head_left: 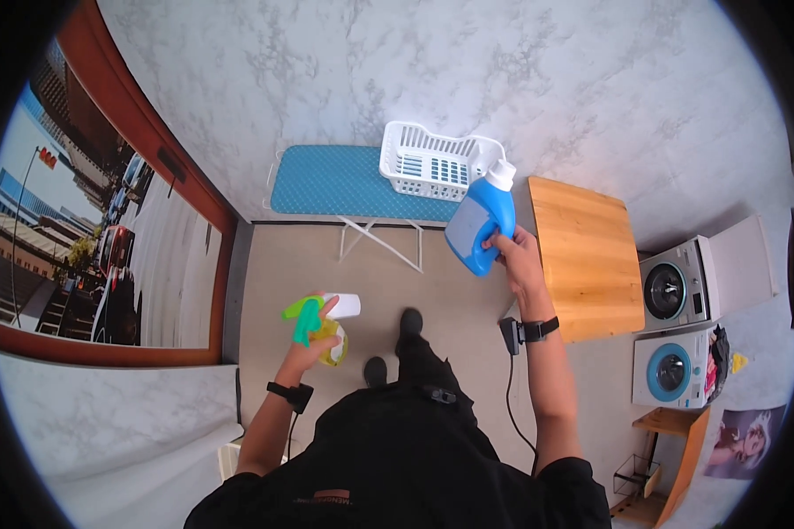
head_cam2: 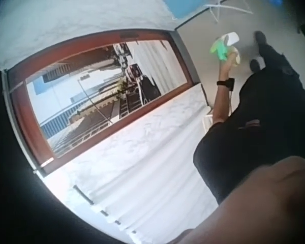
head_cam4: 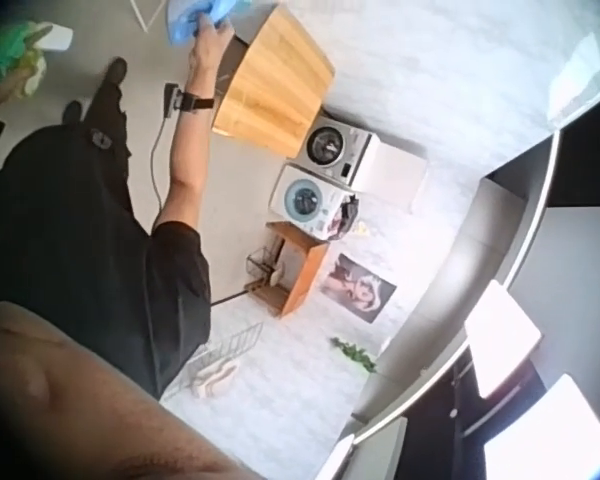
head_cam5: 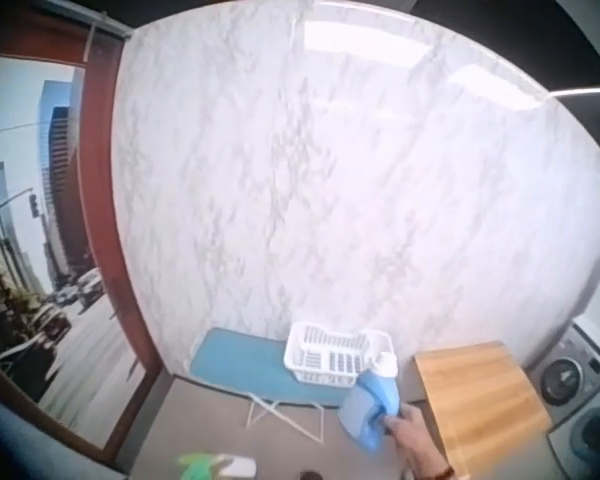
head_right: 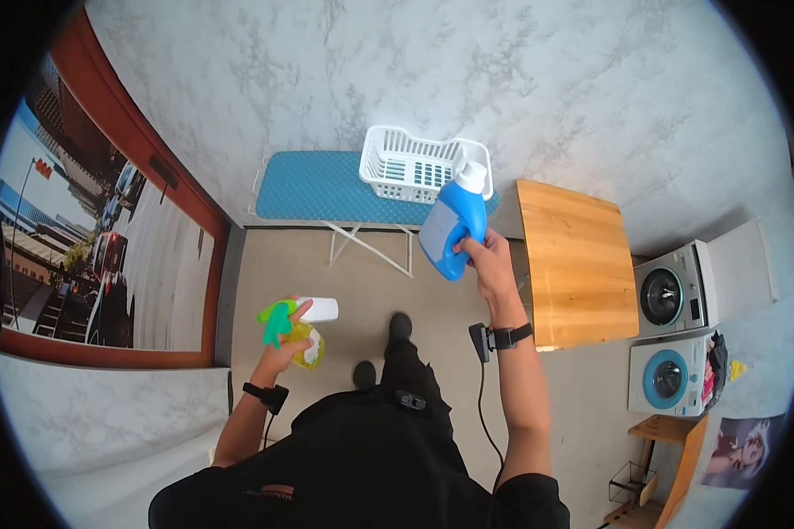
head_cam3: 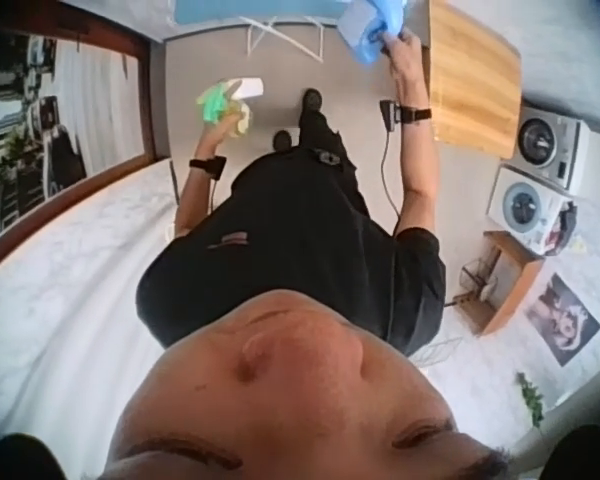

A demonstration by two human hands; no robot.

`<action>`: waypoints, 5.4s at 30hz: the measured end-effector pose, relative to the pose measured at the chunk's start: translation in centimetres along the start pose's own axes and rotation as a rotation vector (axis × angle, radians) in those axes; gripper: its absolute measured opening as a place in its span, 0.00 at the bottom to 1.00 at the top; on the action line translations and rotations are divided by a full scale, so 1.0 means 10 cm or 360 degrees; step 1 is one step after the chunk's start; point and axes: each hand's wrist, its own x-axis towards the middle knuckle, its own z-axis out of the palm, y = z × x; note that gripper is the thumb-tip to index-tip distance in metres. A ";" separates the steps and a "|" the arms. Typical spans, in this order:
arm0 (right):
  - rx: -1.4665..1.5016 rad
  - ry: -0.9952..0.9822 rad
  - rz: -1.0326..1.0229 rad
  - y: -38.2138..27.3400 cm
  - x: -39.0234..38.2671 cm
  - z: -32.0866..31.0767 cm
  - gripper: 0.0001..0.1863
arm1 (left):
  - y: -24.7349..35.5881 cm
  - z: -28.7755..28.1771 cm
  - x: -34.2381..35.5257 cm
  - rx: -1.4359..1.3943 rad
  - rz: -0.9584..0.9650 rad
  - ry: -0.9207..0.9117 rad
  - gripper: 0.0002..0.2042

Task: Organize laundry supplies, move an iron, and hang clothes on hangers.

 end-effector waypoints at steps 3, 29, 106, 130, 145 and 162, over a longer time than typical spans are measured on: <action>0.0230 -0.0071 0.0054 -0.08 0.52 0.21 0.06 | 0.05 -0.04 0.31 0.0031 0.0030 0.0083 0.41; -0.0117 -0.0051 0.0438 1.64 3.51 1.39 0.16 | 0.77 -0.45 2.44 0.0333 0.0206 0.0420 0.42; -0.0542 -0.0279 0.0008 1.00 3.72 -0.27 0.18 | 1.55 1.56 4.66 0.0071 0.0449 0.0314 0.21; -0.0827 -0.0403 -0.0243 1.39 3.98 0.32 0.54 | 0.76 1.55 4.62 0.1272 0.0210 -0.0050 0.32; -0.1132 -0.0295 -0.0764 0.95 3.91 -0.75 0.31 | 0.57 1.44 4.25 0.1448 0.0613 0.0620 0.32; -0.0412 -0.0595 0.0274 1.38 3.57 -1.35 0.28 | 0.16 0.97 4.16 -0.0612 -0.0289 0.1191 0.19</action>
